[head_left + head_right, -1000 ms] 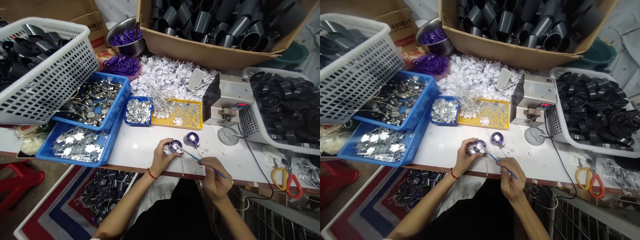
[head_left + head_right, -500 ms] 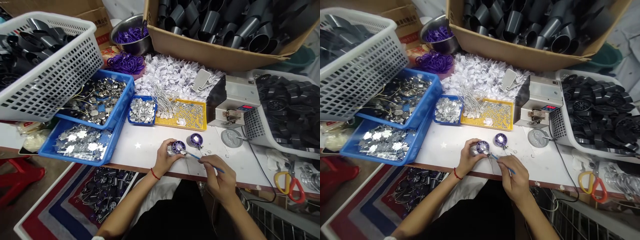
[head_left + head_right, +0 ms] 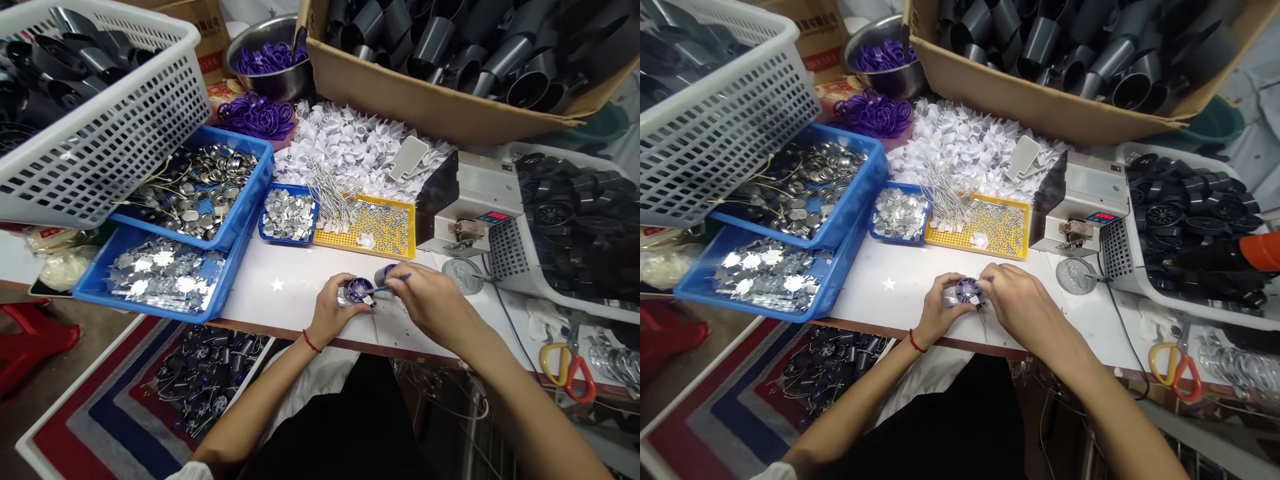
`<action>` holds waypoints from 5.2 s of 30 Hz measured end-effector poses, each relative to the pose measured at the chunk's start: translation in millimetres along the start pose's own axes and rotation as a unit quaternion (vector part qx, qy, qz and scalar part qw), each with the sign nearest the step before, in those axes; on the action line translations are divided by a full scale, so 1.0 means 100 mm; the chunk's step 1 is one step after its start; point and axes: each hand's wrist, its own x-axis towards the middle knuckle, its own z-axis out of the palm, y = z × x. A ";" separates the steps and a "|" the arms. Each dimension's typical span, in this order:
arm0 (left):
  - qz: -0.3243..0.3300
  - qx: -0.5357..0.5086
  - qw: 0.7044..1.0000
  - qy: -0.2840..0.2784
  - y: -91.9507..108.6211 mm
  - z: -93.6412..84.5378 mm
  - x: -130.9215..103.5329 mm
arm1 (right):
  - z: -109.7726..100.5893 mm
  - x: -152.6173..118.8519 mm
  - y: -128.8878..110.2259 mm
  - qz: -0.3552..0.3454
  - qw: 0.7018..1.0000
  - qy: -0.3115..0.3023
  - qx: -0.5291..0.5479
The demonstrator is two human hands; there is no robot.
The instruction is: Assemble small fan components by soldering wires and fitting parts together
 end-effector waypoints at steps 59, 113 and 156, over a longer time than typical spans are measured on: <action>-0.170 -0.048 0.984 0.034 0.34 0.07 0.19 | 1.41 0.05 -0.32 0.391 0.684 0.459 0.410; -0.096 0.023 0.995 -0.025 0.41 0.03 0.23 | 1.46 0.08 -0.31 0.330 0.646 0.530 0.440; 0.019 0.147 0.975 -0.164 0.38 0.10 0.38 | 0.44 -1.02 1.29 0.453 0.639 0.595 0.181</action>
